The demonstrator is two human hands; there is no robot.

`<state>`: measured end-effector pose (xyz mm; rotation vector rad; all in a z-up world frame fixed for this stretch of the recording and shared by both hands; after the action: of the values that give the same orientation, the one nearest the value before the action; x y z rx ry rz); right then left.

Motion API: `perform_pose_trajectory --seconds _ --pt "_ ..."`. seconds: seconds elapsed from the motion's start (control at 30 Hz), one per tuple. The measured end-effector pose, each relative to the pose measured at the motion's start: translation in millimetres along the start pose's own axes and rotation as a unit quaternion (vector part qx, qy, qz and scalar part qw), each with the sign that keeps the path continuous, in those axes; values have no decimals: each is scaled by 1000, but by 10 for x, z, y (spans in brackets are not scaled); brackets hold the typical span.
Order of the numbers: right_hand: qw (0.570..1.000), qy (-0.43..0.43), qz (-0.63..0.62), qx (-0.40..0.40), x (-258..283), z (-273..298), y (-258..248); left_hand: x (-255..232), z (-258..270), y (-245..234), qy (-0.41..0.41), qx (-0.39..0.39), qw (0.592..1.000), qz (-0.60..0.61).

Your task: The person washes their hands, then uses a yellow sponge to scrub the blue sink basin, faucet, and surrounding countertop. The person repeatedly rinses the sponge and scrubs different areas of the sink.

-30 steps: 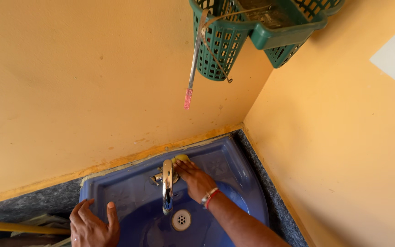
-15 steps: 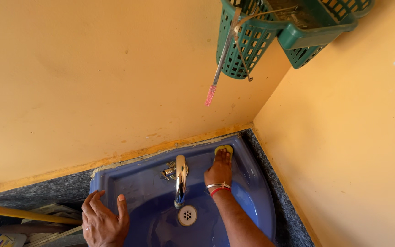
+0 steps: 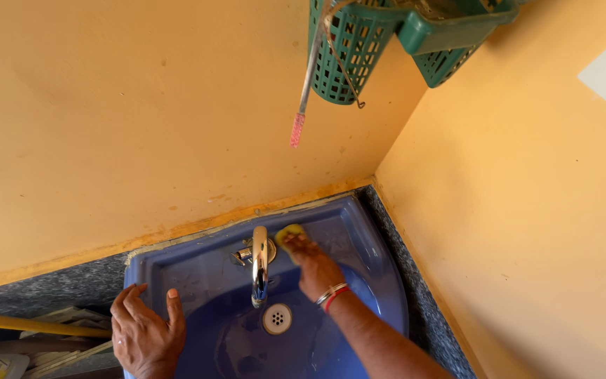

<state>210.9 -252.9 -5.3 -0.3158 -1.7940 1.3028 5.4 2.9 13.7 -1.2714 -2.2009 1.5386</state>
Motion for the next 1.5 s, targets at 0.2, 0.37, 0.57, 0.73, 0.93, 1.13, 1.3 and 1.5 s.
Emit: perform_pose_trajectory --seconds 0.2,0.37,0.57,0.73,0.93,1.13,1.3,1.5 --pt "990 59 120 42 -494 305 -378 25 -8 -23 -16 23 1000 0" --pt "982 62 175 33 -590 842 -330 61 -1 -12 -18 48 999 -4" --pt "967 139 208 47 -549 1751 -370 88 -3 -4 -6 53 999 0" --pt "967 212 139 20 -452 2231 -351 99 31 -10 -12 64 998 -5" --pt "964 221 146 38 -551 2088 -393 93 -4 -3 -7 59 998 -14" --pt "958 273 35 -75 -987 1418 -471 132 22 56 -7 67 998 -14" --pt "982 159 73 -76 -1005 1577 -534 151 25 51 1 71 997 -20" --pt "991 108 68 37 -388 2501 -302 135 19 75 -3 77 997 -15"
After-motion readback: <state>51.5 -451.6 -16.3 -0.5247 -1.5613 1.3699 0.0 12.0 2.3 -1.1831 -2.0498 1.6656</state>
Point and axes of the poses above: each hand's wrist, its own z-axis away from the middle knuckle, its own y-axis out of the palm, x = y × z, the point moved 1 cm from there along -z, towards the middle knuckle, and after that the axes turned 1 degree about -x, right-handed, at the moved point
